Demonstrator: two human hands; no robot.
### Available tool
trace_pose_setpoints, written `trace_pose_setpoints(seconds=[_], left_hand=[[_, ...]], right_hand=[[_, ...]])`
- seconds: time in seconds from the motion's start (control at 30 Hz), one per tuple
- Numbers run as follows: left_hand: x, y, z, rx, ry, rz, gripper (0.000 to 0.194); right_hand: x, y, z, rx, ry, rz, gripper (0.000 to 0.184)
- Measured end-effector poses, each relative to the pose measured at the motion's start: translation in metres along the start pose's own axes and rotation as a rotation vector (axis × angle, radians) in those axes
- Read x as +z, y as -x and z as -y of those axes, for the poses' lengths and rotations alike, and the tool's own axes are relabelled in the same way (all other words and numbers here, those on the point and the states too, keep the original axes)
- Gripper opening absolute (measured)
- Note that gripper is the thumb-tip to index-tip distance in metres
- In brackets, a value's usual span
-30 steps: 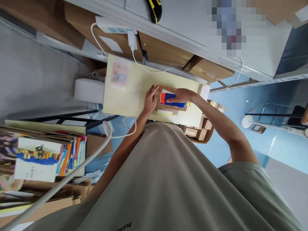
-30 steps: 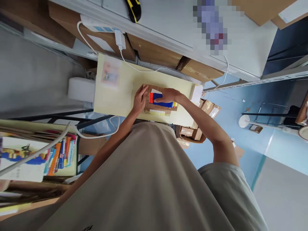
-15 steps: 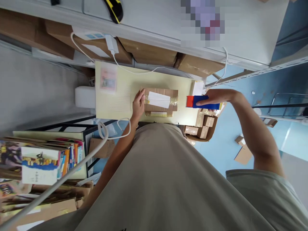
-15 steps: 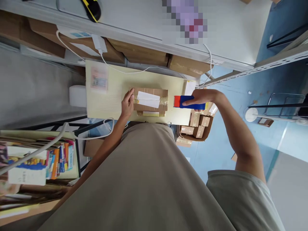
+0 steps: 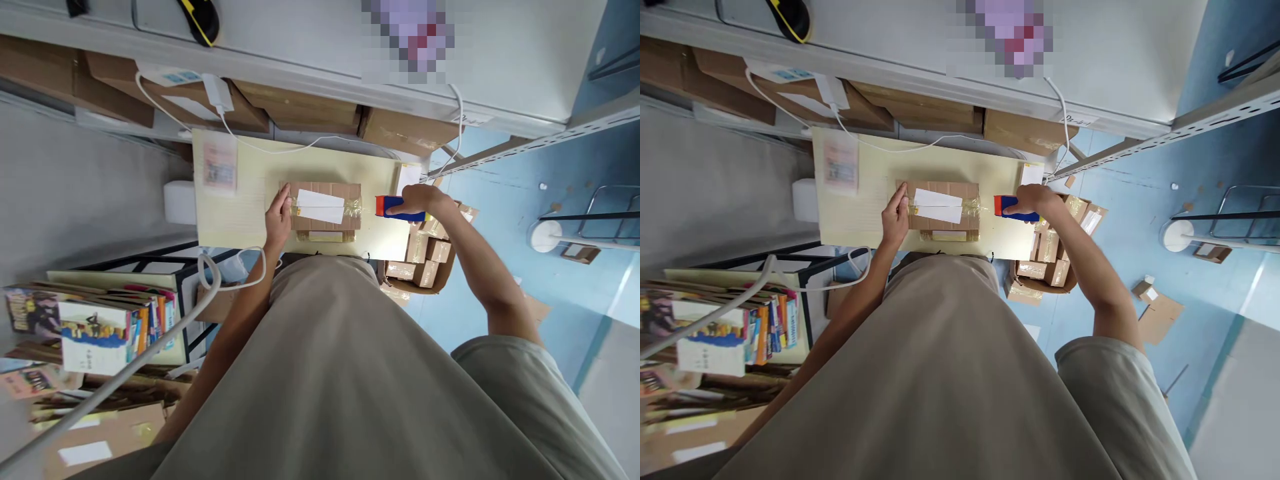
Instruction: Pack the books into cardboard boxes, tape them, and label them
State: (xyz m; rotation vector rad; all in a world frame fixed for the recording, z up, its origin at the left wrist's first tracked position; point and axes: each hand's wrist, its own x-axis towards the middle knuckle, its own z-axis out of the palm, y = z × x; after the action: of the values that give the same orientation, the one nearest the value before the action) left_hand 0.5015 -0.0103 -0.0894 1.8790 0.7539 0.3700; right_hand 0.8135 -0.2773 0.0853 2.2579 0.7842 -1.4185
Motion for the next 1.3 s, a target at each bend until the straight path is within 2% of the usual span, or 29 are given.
trace_pose_setpoints(seconds=[0.13,0.23,0.4,0.5,0.6,0.7,0.8,0.93,1.03,1.1,1.17,1.3], left_hand=[[0.000,0.000,-0.004,-0.014,0.020,0.002,0.088],[-0.002,-0.002,-0.006,-0.004,0.015,-0.005,0.086],[-0.007,-0.006,-0.006,0.020,0.003,-0.010,0.079],[-0.013,-0.008,-0.003,0.026,0.025,0.014,0.079],[-0.017,-0.010,-0.004,0.019,0.060,0.050,0.074],[-0.021,-0.012,-0.023,0.022,0.015,-0.042,0.061],[-0.027,-0.013,-0.078,0.164,-0.067,-0.183,0.048],[-0.032,-0.019,-0.177,0.434,-0.024,-0.113,0.041],[-0.030,-0.037,-0.229,0.555,0.044,-0.079,0.049],[-0.029,-0.054,-0.244,0.591,0.085,-0.081,0.055],[-0.028,-0.068,-0.246,0.599,0.114,-0.091,0.058],[-0.028,-0.072,-0.222,0.556,0.139,-0.072,0.061]], right_hand=[[0.015,-0.005,0.022,0.016,0.042,-0.105,0.059],[0.032,-0.008,0.049,0.015,0.039,-0.173,0.059],[0.065,-0.014,0.090,0.073,0.037,-0.286,0.033],[0.078,-0.006,0.091,0.127,-0.036,-0.302,0.039],[0.080,0.019,0.083,0.200,-0.146,-0.328,0.050],[0.073,0.055,0.082,0.220,-0.272,-0.419,0.053],[0.052,0.093,0.095,0.138,-0.386,-0.521,0.051],[-0.003,0.126,0.131,-0.038,-0.411,-0.715,0.050],[-0.061,0.127,0.161,-0.136,-0.322,-0.905,0.052],[-0.100,0.116,0.179,-0.167,-0.252,-1.013,0.055],[-0.134,0.096,0.193,-0.178,-0.172,-1.084,0.055],[-0.181,0.046,0.211,-0.141,-0.050,-1.108,0.052]])
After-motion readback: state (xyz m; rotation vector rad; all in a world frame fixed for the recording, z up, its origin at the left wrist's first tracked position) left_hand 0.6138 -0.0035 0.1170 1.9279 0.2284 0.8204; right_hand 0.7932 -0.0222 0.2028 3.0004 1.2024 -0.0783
